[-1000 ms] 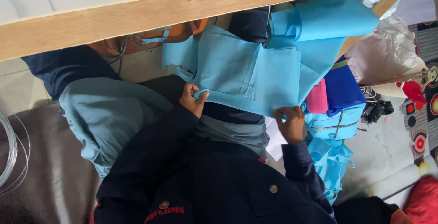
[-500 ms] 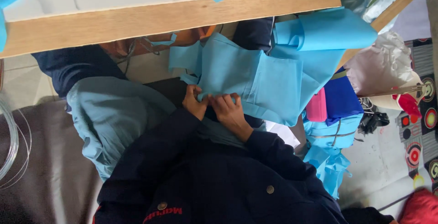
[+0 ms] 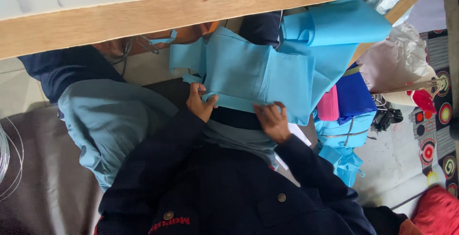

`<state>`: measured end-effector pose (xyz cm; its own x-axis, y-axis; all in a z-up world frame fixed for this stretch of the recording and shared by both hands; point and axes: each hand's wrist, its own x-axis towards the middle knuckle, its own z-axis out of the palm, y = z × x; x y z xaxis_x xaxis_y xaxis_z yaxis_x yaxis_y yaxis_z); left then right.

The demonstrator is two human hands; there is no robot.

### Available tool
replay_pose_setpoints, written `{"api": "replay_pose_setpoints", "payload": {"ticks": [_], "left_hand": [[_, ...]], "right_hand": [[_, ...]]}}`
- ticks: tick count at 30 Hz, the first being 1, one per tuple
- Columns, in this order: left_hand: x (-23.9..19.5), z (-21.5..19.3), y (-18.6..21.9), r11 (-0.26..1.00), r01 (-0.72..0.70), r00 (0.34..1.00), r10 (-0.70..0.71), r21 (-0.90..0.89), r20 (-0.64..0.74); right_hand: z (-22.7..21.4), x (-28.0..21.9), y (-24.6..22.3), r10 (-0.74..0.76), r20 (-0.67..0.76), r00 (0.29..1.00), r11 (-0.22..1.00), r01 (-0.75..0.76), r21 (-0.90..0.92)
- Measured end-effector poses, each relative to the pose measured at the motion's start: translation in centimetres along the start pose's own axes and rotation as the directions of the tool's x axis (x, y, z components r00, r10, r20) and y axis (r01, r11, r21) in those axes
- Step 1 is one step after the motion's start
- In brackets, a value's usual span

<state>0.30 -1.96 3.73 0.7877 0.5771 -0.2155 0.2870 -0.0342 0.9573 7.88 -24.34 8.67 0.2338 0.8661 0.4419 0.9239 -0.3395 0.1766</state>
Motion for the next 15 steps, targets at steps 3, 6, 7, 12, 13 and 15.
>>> {"api": "replay_pose_setpoints", "payload": {"ticks": [3, 6, 7, 12, 13, 15], "left_hand": [[0.5, 0.2, -0.1, 0.996, -0.061, 0.998, 0.062, -0.069, 0.01], [1.4, 0.5, 0.3, 0.998, -0.044, 0.998, 0.046, -0.042, 0.04], [1.7, 0.5, 0.5, 0.997, -0.064, 0.998, 0.065, -0.032, 0.023], [3.5, 0.4, -0.6, 0.989, -0.143, 0.989, 0.144, 0.027, -0.025], [4.0, 0.1, -1.8, 0.979, -0.148, 0.986, 0.156, 0.137, -0.051], [4.8, -0.9, -4.1, 0.958, -0.143, 0.982, 0.168, 0.25, -0.084]], "right_hand": [[-1.1, -1.8, 1.6, -0.002, -0.007, 1.0, 0.999, 0.001, -0.046], [-2.5, -2.8, 2.7, 0.01, -0.049, 0.999, 0.995, -0.015, -0.103], [-3.0, -3.3, 3.0, 0.024, -0.044, 0.999, 0.992, -0.029, -0.123], [-3.3, -3.7, 2.0, 0.074, -0.049, 0.996, 0.991, -0.079, -0.104], [-3.0, -3.4, 1.6, 0.086, -0.057, 0.995, 0.991, -0.091, -0.094], [-2.7, -2.9, 1.1, 0.092, -0.067, 0.993, 0.992, -0.097, -0.077]]}}
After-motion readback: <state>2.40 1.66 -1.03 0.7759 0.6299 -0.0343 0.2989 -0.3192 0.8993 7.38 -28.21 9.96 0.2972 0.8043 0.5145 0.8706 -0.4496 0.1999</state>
